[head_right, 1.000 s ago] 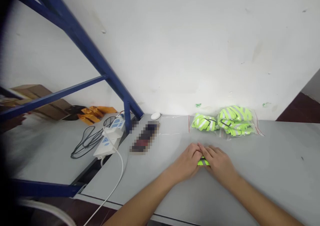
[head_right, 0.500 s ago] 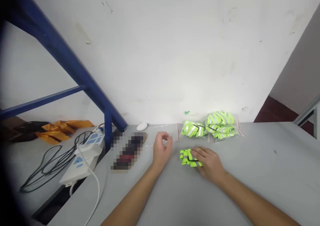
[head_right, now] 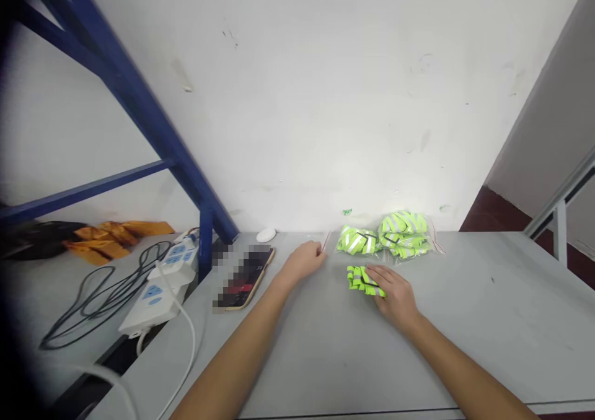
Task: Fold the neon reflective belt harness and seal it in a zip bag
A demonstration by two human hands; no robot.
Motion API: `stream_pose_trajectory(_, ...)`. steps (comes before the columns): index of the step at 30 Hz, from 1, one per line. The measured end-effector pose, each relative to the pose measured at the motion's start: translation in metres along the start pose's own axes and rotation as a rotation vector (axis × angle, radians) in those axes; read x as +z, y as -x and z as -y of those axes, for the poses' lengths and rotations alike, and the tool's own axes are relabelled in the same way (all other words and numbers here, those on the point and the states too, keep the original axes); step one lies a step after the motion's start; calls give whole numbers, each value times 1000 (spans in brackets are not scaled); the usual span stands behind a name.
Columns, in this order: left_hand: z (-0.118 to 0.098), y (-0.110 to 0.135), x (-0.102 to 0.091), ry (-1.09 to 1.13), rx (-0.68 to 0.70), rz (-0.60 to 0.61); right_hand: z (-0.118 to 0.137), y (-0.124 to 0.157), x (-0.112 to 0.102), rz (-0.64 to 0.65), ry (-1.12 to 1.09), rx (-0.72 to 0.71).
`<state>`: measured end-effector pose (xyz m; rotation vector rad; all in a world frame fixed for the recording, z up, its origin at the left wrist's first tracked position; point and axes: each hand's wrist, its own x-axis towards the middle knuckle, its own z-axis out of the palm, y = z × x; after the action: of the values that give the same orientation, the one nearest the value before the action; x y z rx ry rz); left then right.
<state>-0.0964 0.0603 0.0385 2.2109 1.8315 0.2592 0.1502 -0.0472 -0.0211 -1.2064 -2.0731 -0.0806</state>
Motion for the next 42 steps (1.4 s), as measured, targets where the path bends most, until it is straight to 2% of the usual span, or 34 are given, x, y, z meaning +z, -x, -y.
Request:
stream_pose_trajectory(3,-10,34,-28,-10,104,-55,-1,-2,-3,-86,-49,6)
stream_pose_trajectory(5,-22,54,-36,44,236,-116,-5,-4,-6,-158,-70,46)
stream_pose_trajectory(6,-29,62,-34,109,309,-130,-7,-5,-9,-203,-76,75)
stream_pose_trajectory(7,-36,69,-30,181,392,-93,-11,-6,-11,-247,-78,106)
stream_pose_trajectory(10,-53,79,1,330,558,68,-22,-6,-23,-326,-59,149)
stream_pose_trajectory(12,-60,82,26,358,584,109,-27,-1,-34,-282,-25,93)
stream_pose_trajectory(15,-65,84,56,366,586,118,-27,17,-48,-84,64,-152)
stream_pose_trajectory(17,-67,84,66,374,593,117,-24,31,-54,59,132,-332)
stream_pose_trajectory(19,-66,85,71,383,608,115,-20,43,-57,156,187,-431)
stream_pose_trajectory(24,-61,84,68,374,635,56,-28,48,-55,236,237,-499)
stream_pose_trajectory(29,-53,79,59,263,696,-78,-37,16,-46,296,265,-596)
stream_pose_trajectory(33,-44,75,53,254,653,-174,-24,-6,-25,338,214,-707)
stream_pose_trajectory(37,-39,72,51,361,604,-180,-10,-10,-12,366,170,-641)
stream_pose_trajectory(40,-38,70,49,448,575,-180,-12,-12,-15,412,193,-541)
stream_pose_trajectory(42,-40,70,49,489,576,-182,-17,-15,-20,423,201,-531)
